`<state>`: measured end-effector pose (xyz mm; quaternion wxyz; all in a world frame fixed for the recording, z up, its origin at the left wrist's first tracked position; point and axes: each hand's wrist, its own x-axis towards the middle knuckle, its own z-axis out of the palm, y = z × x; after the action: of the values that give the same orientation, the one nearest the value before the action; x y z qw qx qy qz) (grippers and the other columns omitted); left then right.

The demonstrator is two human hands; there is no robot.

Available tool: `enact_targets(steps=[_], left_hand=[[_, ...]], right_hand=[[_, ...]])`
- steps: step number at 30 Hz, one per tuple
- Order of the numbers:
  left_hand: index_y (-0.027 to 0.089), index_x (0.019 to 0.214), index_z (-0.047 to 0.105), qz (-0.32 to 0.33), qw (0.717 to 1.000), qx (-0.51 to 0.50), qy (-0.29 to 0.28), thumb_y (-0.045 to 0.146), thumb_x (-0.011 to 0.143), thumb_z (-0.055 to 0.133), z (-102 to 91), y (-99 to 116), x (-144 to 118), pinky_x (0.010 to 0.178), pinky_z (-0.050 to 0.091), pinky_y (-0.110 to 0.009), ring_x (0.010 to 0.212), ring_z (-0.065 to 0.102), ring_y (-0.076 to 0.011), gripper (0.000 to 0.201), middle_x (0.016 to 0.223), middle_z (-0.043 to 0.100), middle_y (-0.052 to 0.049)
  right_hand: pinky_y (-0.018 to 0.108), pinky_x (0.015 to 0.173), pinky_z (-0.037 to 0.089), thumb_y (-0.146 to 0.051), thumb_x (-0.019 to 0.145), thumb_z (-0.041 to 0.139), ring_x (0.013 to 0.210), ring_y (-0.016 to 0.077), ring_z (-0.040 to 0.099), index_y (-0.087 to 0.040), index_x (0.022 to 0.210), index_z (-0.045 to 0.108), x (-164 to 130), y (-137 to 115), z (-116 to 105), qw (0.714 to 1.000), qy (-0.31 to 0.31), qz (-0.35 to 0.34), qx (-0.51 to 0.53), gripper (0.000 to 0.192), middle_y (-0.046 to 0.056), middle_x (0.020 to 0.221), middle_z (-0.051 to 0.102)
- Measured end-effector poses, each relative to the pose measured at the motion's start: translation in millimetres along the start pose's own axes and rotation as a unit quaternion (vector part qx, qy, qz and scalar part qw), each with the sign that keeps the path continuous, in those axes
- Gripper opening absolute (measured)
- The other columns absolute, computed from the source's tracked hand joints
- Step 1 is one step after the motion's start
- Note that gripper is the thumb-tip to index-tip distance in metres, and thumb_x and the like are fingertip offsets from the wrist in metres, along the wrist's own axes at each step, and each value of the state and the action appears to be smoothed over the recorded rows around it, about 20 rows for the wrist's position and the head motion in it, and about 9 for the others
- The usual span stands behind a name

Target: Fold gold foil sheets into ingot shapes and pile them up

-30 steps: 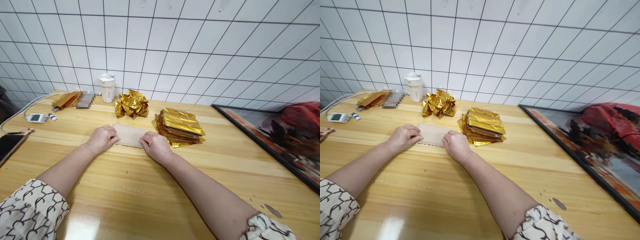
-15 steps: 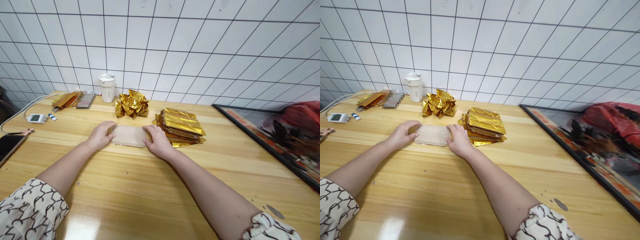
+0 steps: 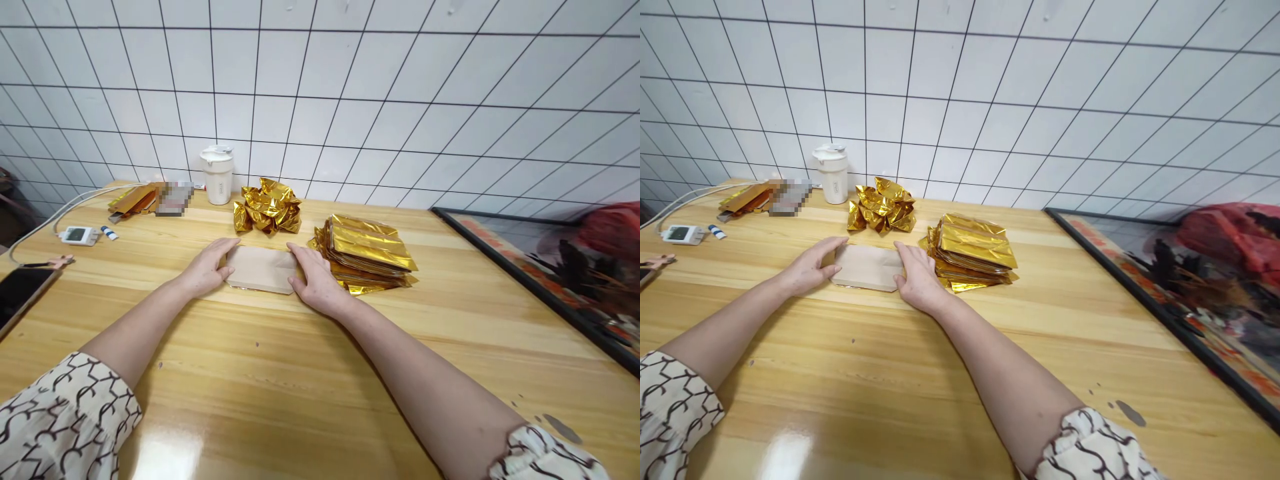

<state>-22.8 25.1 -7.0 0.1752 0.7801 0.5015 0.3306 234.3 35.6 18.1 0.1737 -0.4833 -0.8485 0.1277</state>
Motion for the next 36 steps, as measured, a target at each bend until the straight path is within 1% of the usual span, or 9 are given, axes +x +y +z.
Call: enact_targets(steps=[3,8,13,18,21,24,30,33,36], left_hand=[[0.017,0.131,0.049,0.013,1.0,0.008,0.004,0.017,0.074,0.058,0.0,1,0,0.11,0.034,-0.045,0.127,0.046,-0.0254,0.058,0.135,0.053,-0.01],[0.02,0.126,0.053,0.025,0.998,0.05,0.037,0.014,0.072,0.059,-1.0,6,-2,0.103,0.04,-0.045,0.115,0.052,-0.0254,0.054,0.12,0.06,-0.007],[0.021,0.114,0.059,0.049,0.994,0.082,0.054,0.011,0.071,0.059,-2.1,11,-4,0.095,0.046,-0.044,0.104,0.055,-0.0248,0.044,0.106,0.062,-0.005],[0.019,0.1,0.064,0.101,0.988,0.102,0.057,0.007,0.07,0.055,-2.6,16,-5,0.087,0.049,-0.04,0.096,0.056,-0.0234,0.033,0.097,0.063,-0.005],[0.02,0.092,0.066,0.122,0.984,0.119,0.058,0.004,0.071,0.051,-1.7,17,-6,0.081,0.05,-0.037,0.091,0.058,-0.0216,0.03,0.092,0.064,-0.005],[0.02,0.087,0.068,0.142,0.979,0.133,0.058,0.005,0.075,0.047,0.0,17,-6,0.078,0.05,-0.035,0.086,0.058,-0.0204,0.029,0.088,0.065,-0.005],[0.02,0.087,0.07,0.146,0.975,0.164,0.028,0.008,0.077,0.046,0.3,19,-7,0.076,0.051,-0.035,0.083,0.058,-0.0205,0.029,0.086,0.065,-0.006],[0.019,0.089,0.07,0.157,0.971,0.179,0.009,0.012,0.079,0.046,-1.2,23,-8,0.077,0.051,-0.035,0.082,0.058,-0.0205,0.026,0.088,0.065,-0.007],[0.017,0.088,0.069,0.158,0.966,0.205,-0.011,0.022,0.084,0.048,-1.8,30,-10,0.078,0.051,-0.037,0.083,0.058,-0.0219,0.022,0.089,0.064,-0.009]], right_hand=[[0.05,0.101,0.032,-0.018,0.077,0.05,0.124,0.0307,0.038,-0.015,0.138,0.037,-1,-2,1,1.0,0.01,-0.007,-0.003,0.062,0.016,0.131,0.049],[0.049,0.097,0.034,-0.016,0.076,0.05,0.117,0.0313,0.042,-0.014,0.132,0.042,-1,-6,1,0.998,0.037,-0.035,-0.032,0.057,0.016,0.123,0.052],[0.047,0.095,0.034,-0.011,0.075,0.049,0.113,0.0308,0.043,-0.015,0.122,0.049,-5,-10,1,0.993,0.064,-0.078,-0.07,0.048,0.016,0.117,0.054],[0.044,0.093,0.033,-0.009,0.074,0.047,0.11,0.0295,0.044,-0.013,0.115,0.053,-8,-12,1,0.987,0.074,-0.104,-0.101,0.042,0.016,0.112,0.057],[0.043,0.093,0.031,-0.008,0.076,0.046,0.107,0.0286,0.045,-0.01,0.112,0.056,-8,-13,0,0.984,0.071,-0.113,-0.114,0.038,0.016,0.107,0.059],[0.042,0.092,0.03,-0.008,0.079,0.043,0.104,0.0274,0.046,-0.012,0.109,0.06,-9,-14,0,0.983,0.06,-0.126,-0.119,0.034,0.015,0.102,0.061],[0.039,0.087,0.031,-0.007,0.082,0.039,0.094,0.0244,0.048,-0.015,0.108,0.065,-11,-14,-2,0.978,0.001,-0.161,-0.131,0.037,0.012,0.098,0.062],[0.037,0.085,0.032,-0.009,0.083,0.039,0.092,0.0234,0.048,-0.013,0.108,0.065,-11,-15,-4,0.977,-0.01,-0.167,-0.134,0.036,0.013,0.098,0.061],[0.037,0.085,0.032,-0.014,0.087,0.04,0.09,0.0232,0.048,-0.012,0.105,0.065,-12,-19,-5,0.974,-0.011,-0.175,-0.144,0.032,0.013,0.097,0.06]])
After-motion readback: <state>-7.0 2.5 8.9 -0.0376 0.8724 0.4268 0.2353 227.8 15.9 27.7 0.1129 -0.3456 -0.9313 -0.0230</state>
